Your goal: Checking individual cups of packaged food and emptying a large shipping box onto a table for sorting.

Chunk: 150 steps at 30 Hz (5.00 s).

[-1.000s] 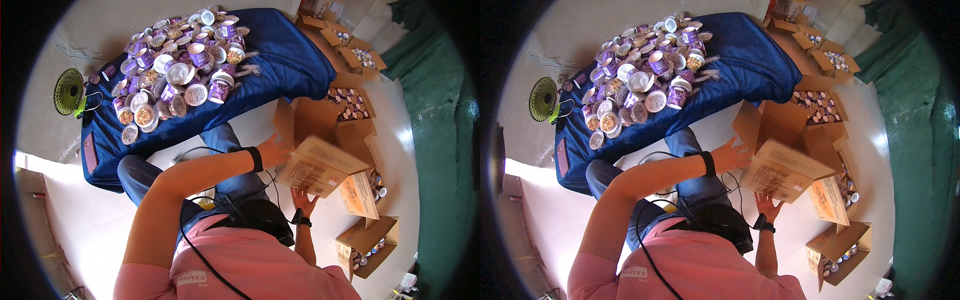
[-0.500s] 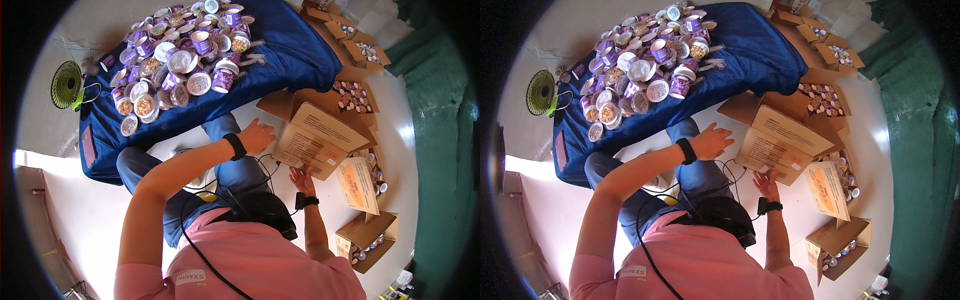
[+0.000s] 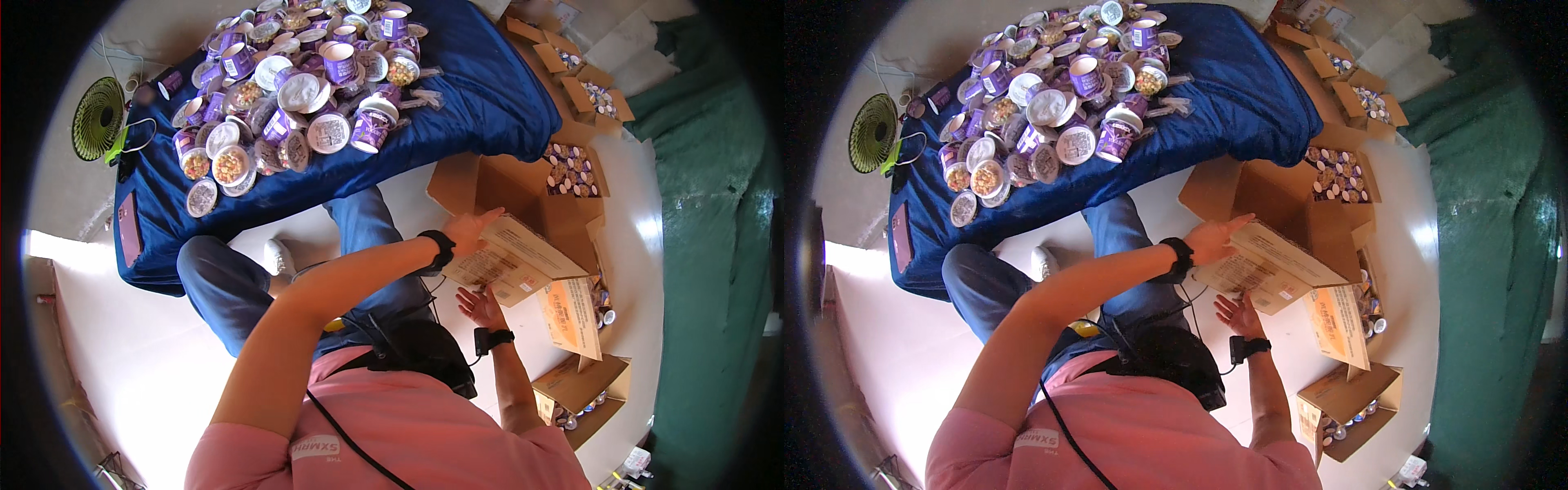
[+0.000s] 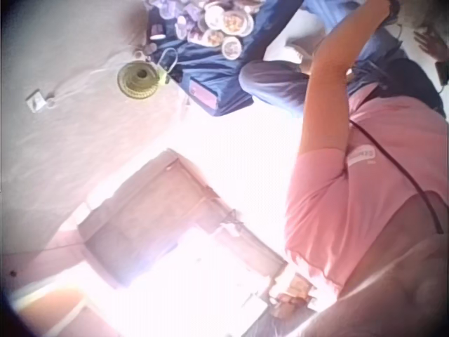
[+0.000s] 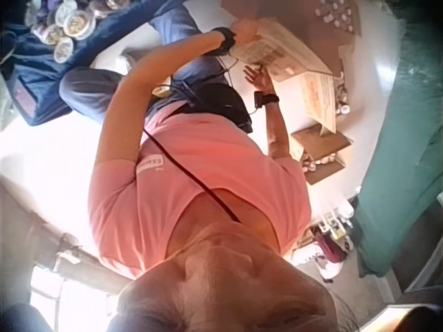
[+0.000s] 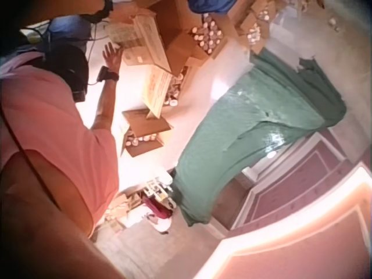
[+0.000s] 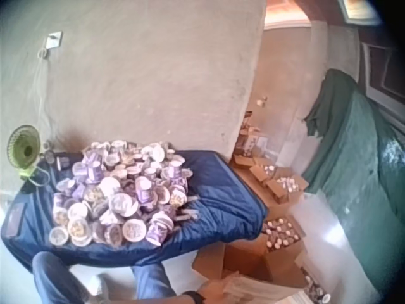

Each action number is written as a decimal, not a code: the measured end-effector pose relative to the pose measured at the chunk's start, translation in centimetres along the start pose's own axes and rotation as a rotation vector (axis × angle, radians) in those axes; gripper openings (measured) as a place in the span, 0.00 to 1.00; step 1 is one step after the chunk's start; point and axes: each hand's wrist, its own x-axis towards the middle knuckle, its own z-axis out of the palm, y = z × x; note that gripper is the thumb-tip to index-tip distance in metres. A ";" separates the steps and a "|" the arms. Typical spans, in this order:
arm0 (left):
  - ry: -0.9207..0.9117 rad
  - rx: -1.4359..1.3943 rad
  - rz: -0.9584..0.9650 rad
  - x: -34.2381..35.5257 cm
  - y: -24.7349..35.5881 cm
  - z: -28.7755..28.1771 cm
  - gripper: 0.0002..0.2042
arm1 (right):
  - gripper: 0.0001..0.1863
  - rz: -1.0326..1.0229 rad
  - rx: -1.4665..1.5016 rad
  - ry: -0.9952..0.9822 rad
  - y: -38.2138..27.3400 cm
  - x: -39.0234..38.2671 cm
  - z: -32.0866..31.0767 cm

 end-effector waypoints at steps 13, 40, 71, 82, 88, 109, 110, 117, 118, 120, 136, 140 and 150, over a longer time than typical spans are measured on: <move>0.024 0.117 -0.093 1.4 -1.7 -0.3 0.11 | 0.50 0.350 -0.815 0.073 0.1 4.1 4.2; -0.048 0.224 -0.178 -0.8 -3.6 -2.0 0.10 | 0.11 1.032 -1.270 -0.128 5.8 -15.1 -8.4; 0.170 0.049 -0.065 -15.6 -0.2 -13.7 0.08 | 0.34 -0.407 -0.387 0.473 -3.0 -4.2 -1.6; 0.252 -0.112 -0.095 -18.2 -0.2 -14.4 0.09 | 0.20 -0.501 -0.254 0.593 -0.8 -1.0 -3.2; 0.271 -0.010 -0.002 -19.5 -0.3 -12.8 0.11 | 0.26 -0.587 -0.228 0.452 -0.7 -0.9 -3.9; 0.534 -0.311 -0.070 -20.7 0.1 -21.8 0.10 | 0.21 -0.295 -0.459 0.641 -2.2 -2.4 -5.0; 0.557 -0.319 -0.096 -21.2 -0.2 -21.8 0.11 | 0.21 -0.288 -0.464 0.637 -1.2 -2.6 -4.6; 0.612 -0.368 -0.197 -23.1 -1.1 -21.1 0.10 | 0.21 -0.562 -0.304 0.706 3.4 -4.1 -2.8; 0.605 -0.376 -0.172 -22.8 -1.0 -21.0 0.10 | 0.18 -0.597 -0.328 0.702 3.0 -3.7 -3.8; 0.599 -0.361 -0.184 -22.4 -1.0 -20.8 0.10 | 0.16 -0.630 -0.353 0.694 2.1 -2.9 -3.9; 0.513 -0.294 -0.220 -22.3 -0.8 -19.8 0.11 | 0.21 -0.693 -0.286 0.744 5.0 -8.8 -4.2; 0.481 -0.255 -0.202 -22.0 -0.8 -19.5 0.11 | 0.13 -0.619 -0.384 0.769 2.7 -7.5 -4.2; 0.464 -0.316 -0.220 -22.6 -0.6 -18.6 0.11 | 0.17 -0.524 -0.536 0.674 -3.6 -1.9 -2.9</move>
